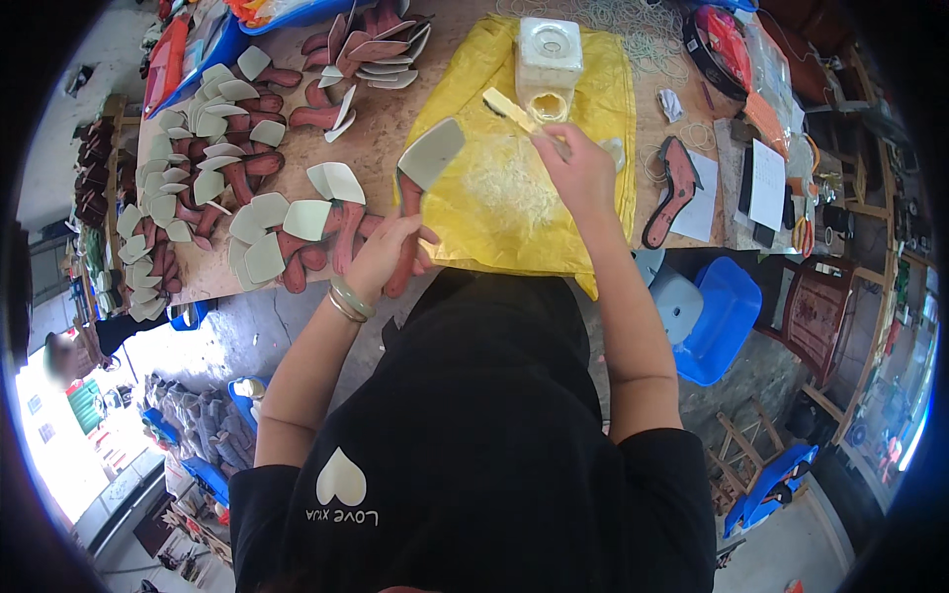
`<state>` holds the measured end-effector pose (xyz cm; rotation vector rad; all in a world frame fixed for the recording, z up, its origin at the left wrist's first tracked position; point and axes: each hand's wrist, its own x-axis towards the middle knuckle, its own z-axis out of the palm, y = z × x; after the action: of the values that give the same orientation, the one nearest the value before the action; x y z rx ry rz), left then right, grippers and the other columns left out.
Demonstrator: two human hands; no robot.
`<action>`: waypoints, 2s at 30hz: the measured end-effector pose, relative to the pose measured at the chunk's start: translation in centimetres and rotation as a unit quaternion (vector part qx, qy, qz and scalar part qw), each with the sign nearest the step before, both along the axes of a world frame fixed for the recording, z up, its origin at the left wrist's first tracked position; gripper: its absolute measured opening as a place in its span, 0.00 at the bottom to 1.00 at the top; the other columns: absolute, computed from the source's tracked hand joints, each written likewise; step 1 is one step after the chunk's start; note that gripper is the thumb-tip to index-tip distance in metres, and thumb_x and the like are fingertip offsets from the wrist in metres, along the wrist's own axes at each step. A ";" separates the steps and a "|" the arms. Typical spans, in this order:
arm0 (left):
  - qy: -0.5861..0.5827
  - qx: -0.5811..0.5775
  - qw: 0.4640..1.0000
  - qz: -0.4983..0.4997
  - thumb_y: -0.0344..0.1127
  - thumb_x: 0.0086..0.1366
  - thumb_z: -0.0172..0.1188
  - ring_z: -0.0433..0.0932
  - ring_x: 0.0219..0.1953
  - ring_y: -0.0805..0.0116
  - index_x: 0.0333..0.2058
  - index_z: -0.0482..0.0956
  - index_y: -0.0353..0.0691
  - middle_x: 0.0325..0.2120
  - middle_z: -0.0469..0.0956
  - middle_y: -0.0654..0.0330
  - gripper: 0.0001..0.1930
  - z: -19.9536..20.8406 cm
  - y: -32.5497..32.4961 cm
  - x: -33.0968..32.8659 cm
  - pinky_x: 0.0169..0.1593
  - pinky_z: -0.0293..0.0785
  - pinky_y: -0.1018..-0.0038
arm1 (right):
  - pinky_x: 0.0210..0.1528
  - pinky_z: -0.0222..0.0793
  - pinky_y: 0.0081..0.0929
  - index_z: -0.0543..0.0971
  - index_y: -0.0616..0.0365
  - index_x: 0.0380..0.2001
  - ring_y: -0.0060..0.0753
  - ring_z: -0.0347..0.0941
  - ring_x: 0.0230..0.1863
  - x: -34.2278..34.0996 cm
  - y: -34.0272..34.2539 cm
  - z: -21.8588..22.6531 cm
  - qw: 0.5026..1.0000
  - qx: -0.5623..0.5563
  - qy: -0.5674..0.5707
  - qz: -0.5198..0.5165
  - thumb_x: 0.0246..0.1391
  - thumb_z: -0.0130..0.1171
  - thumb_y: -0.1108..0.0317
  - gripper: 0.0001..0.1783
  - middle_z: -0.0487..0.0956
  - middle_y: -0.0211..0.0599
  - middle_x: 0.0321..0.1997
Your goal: Applying adhesive to shoe outsoles and inspecting the components.
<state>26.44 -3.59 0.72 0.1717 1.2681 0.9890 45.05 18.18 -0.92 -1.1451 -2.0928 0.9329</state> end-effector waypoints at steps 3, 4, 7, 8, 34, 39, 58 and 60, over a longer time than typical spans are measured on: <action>0.590 -0.039 0.800 -0.104 0.44 0.62 0.51 0.75 0.43 0.41 0.61 0.53 0.33 0.48 0.72 0.40 0.33 0.5 -0.6 0.0 0.45 0.72 0.56 | 0.24 0.61 0.19 0.81 0.57 0.35 0.16 0.67 0.22 1.9 -1.0 -0.1 0.996 -0.071 0.050 0.010 0.51 0.65 0.61 0.12 0.76 0.28 0.20; 0.591 -0.040 0.799 -0.104 0.44 0.62 0.51 0.75 0.43 0.41 0.61 0.53 0.33 0.48 0.72 0.40 0.33 0.3 -0.9 -0.2 0.45 0.72 0.56 | 0.24 0.61 0.19 0.81 0.57 0.35 0.16 0.67 0.22 2.2 -1.7 0.2 0.996 -0.072 0.051 0.011 0.51 0.65 0.61 0.12 0.76 0.28 0.20; 0.702 -0.005 0.712 0.039 0.37 0.55 0.63 0.71 0.50 0.47 0.58 0.60 0.35 0.49 0.71 0.43 0.34 -0.4 -1.4 -0.6 0.53 0.68 0.61 | 0.25 0.59 0.15 0.81 0.59 0.35 0.10 0.63 0.23 2.7 -4.0 1.4 0.985 -0.164 0.057 0.018 0.51 0.65 0.63 0.12 0.74 0.24 0.20; 0.702 -0.006 0.711 0.039 0.37 0.55 0.63 0.71 0.50 0.47 0.58 0.60 0.35 0.49 0.71 0.43 0.34 -0.5 -1.5 -0.7 0.53 0.68 0.61 | 0.25 0.60 0.14 0.80 0.60 0.35 0.11 0.64 0.23 2.3 -4.9 2.2 0.981 -0.180 0.054 0.049 0.51 0.65 0.63 0.12 0.75 0.24 0.21; 0.637 0.273 0.700 -0.174 0.35 0.46 0.71 0.75 0.42 0.56 0.49 0.71 0.39 0.39 0.76 0.54 0.30 0.9 -2.9 -6.3 0.46 0.70 0.67 | 0.37 0.69 0.22 0.82 0.58 0.32 0.23 0.76 0.32 -7.5 1.2 10.1 0.886 -0.051 -0.099 0.451 0.48 0.64 0.61 0.12 0.82 0.33 0.29; 0.602 0.236 0.756 -0.105 0.33 0.47 0.71 0.75 0.44 0.57 0.50 0.69 0.37 0.42 0.75 0.53 0.31 -0.9 -5.5 -6.8 0.50 0.71 0.68 | 0.37 0.70 0.23 0.81 0.58 0.31 0.24 0.76 0.31 -5.5 3.2 7.6 0.908 -0.101 -0.135 0.383 0.48 0.64 0.59 0.13 0.82 0.33 0.28; 0.540 -0.033 0.812 0.217 0.34 0.65 0.55 0.73 0.33 0.59 0.43 0.69 0.31 0.31 0.74 0.53 0.13 -15.3 -12.2 -7.8 0.41 0.70 0.68 | 0.34 0.65 0.15 0.81 0.60 0.34 0.12 0.69 0.30 1.2 -2.7 -2.0 0.948 -0.260 -0.080 0.168 0.49 0.66 0.65 0.11 0.79 0.24 0.28; 0.526 -0.051 0.804 0.273 0.32 0.63 0.58 0.74 0.34 0.63 0.44 0.67 0.32 0.32 0.75 0.53 0.15 -15.9 -12.0 -7.7 0.40 0.71 0.69 | 0.34 0.65 0.14 0.81 0.60 0.34 0.12 0.69 0.30 1.3 -2.7 -2.4 0.946 -0.265 -0.080 0.167 0.49 0.66 0.65 0.12 0.79 0.23 0.28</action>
<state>18.70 -15.59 -15.14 0.3010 2.4916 1.3730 46.37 15.53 -3.34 -1.1623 -2.2798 1.6935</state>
